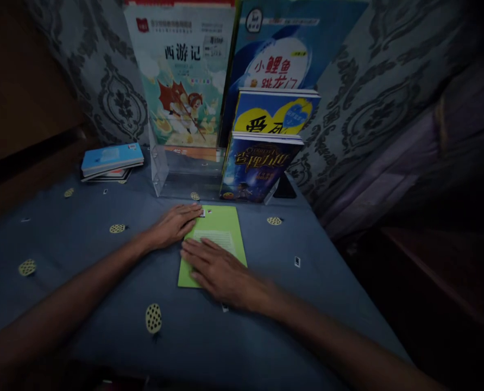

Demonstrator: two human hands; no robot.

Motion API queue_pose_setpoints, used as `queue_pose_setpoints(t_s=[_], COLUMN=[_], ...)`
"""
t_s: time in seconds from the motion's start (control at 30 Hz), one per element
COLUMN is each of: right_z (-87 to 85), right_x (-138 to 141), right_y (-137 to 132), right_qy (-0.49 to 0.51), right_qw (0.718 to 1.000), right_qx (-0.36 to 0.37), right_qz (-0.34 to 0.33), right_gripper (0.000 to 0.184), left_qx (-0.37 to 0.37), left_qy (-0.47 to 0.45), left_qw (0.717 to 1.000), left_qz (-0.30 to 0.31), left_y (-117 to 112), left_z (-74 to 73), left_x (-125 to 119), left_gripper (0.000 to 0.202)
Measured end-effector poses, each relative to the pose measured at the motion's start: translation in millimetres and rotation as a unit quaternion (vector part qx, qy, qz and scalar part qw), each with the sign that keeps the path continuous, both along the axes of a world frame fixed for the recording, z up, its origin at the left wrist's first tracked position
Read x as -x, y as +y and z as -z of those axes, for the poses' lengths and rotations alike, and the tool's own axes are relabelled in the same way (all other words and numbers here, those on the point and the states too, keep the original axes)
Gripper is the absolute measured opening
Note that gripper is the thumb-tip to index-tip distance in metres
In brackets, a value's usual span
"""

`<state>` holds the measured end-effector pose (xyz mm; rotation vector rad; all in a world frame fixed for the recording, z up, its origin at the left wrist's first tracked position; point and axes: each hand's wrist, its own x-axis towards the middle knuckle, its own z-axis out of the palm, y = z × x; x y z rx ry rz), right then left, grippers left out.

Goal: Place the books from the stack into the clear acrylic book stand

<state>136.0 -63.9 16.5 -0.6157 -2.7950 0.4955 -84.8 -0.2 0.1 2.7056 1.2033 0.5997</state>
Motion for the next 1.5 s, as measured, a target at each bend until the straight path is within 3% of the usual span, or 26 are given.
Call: queue_pose_setpoints(t_s=[0.2, 0.53, 0.73, 0.97, 1.07, 1.5], right_z=[5.5, 4.0, 7.2, 20.3, 22.6, 35.8], right_x=[-7, -68, -77, -53, -45, -49], right_y=[-33, -50, -19, 60, 83, 96], right_qy=[0.014, 0.022, 0.031, 0.032, 0.052, 0.107], right_qw=[0.999, 0.995, 0.988, 0.977, 0.968, 0.965], right_qx=[0.037, 0.052, 0.059, 0.010, 0.005, -0.010], right_qz=[-0.036, 0.079, 0.138, 0.208, 0.247, 0.241], right_gripper=[0.047, 0.056, 0.054, 0.052, 0.049, 0.044], left_qx=[0.007, -0.004, -0.002, -0.018, -0.023, -0.041], left_qy=[-0.012, -0.019, -0.010, -0.021, -0.023, -0.030], left_qw=[1.000, 1.000, 1.000, 1.000, 0.999, 0.999], left_qz=[0.003, 0.009, 0.005, -0.001, -0.006, -0.004], left_y=[0, 3, 2, 2, 2, 3], left_z=[-0.4, 3.3, 3.9, 7.0, 7.0, 6.7], left_x=[3, 4, 3, 3, 3, 2], left_gripper=[0.045, 0.052, 0.051, 0.048, 0.048, 0.043])
